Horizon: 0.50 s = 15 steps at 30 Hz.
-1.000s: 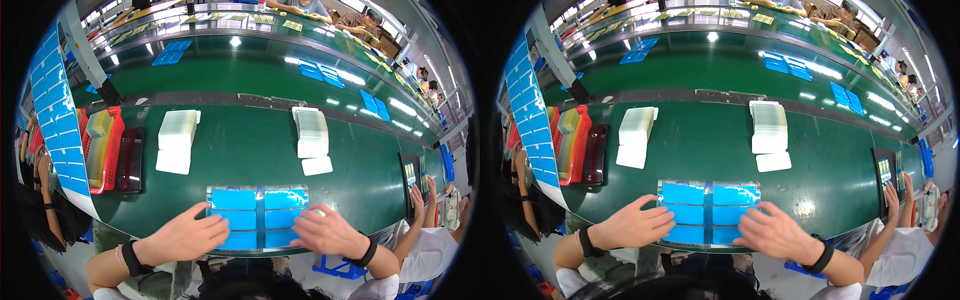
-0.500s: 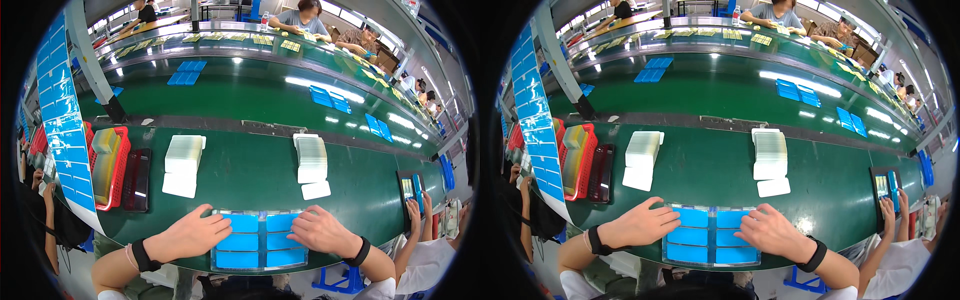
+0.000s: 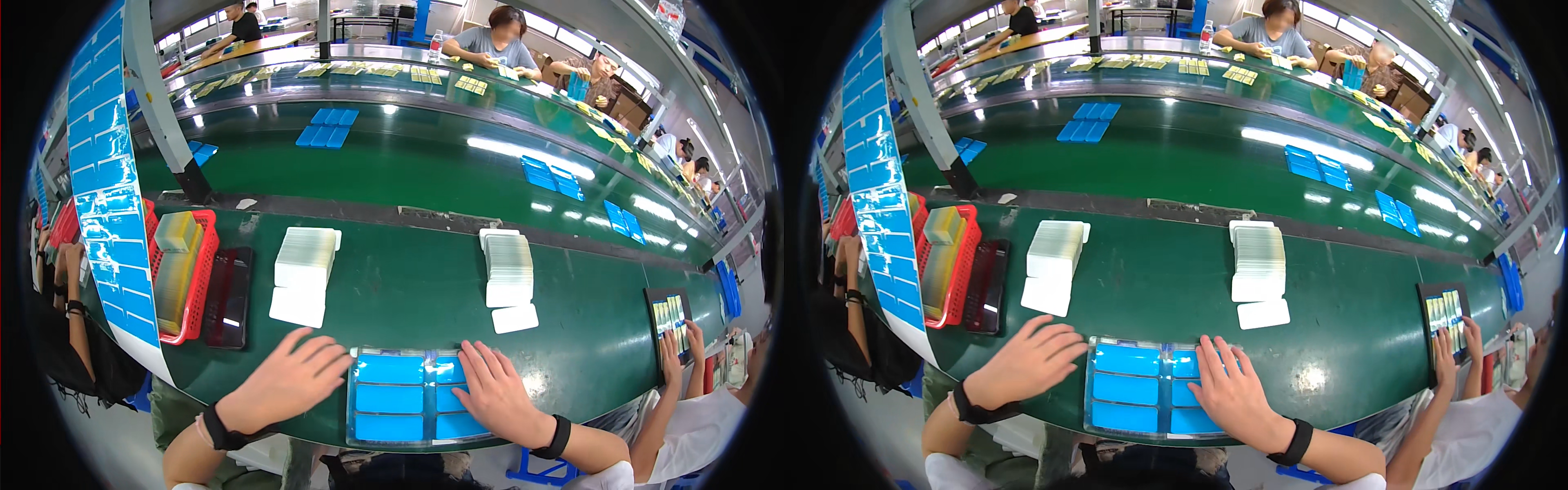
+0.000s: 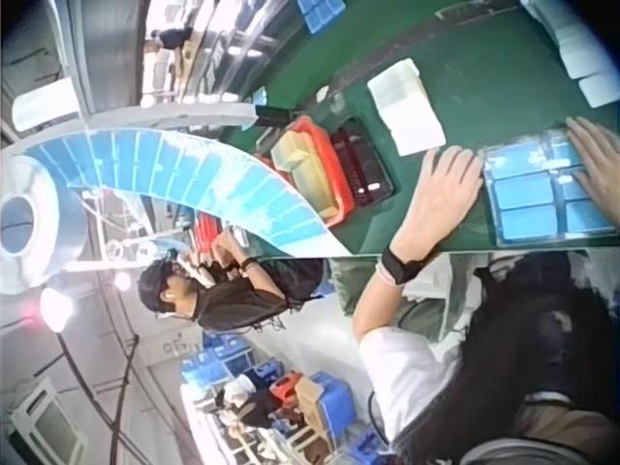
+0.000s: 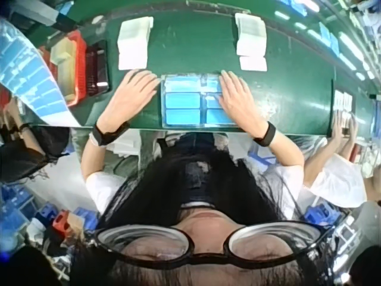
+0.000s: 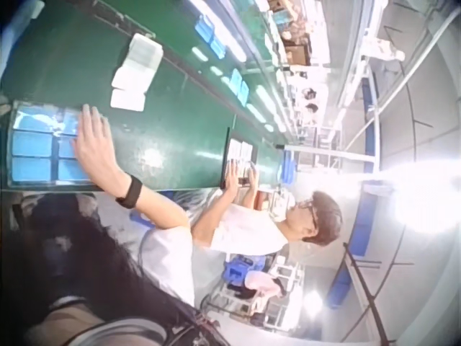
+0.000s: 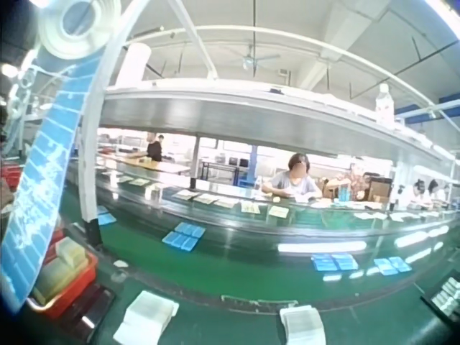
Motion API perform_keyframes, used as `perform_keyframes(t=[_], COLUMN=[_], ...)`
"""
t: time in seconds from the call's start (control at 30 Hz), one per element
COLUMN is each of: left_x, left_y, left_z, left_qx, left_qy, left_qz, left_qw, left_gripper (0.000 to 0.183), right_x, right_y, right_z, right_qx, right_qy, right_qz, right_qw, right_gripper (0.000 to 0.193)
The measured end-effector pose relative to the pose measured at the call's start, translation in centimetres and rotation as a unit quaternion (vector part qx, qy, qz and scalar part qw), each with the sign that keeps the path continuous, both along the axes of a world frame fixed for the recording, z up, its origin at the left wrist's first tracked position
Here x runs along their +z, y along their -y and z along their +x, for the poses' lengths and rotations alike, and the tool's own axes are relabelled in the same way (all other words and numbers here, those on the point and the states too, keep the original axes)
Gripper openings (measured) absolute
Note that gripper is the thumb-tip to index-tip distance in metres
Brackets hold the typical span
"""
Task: Peeling blue labels and applying them to white rectangular components on an assembly line.
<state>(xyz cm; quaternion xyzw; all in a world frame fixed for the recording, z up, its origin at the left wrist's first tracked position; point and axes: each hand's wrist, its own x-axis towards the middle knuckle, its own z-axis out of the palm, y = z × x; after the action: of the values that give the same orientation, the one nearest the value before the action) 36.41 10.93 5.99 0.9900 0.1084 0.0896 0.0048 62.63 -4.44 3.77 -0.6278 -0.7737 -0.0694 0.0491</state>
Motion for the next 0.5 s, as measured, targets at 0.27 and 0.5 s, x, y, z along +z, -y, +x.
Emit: perform_keyframes(t=[0.27, 0.5], left_x=[-0.5, -1.7], left_y=[-1.4, -2.9], left_z=[-5.1, -6.5], left_qx=[0.125, 0.173], left_qy=[-0.007, 0.006], left_qz=[0.015, 0.018], left_qw=[0.992, 0.985], left_gripper=[0.028, 0.029], right_x=[5.0, 12.3], right_y=[-1.5, -9.0], right_z=[-0.1, 4.8], right_qx=[-0.048, -0.083], right_qy=[-0.291, -0.464], right_qz=[-0.062, 0.027], right_qw=[0.954, 0.881], right_gripper=[0.014, 0.008])
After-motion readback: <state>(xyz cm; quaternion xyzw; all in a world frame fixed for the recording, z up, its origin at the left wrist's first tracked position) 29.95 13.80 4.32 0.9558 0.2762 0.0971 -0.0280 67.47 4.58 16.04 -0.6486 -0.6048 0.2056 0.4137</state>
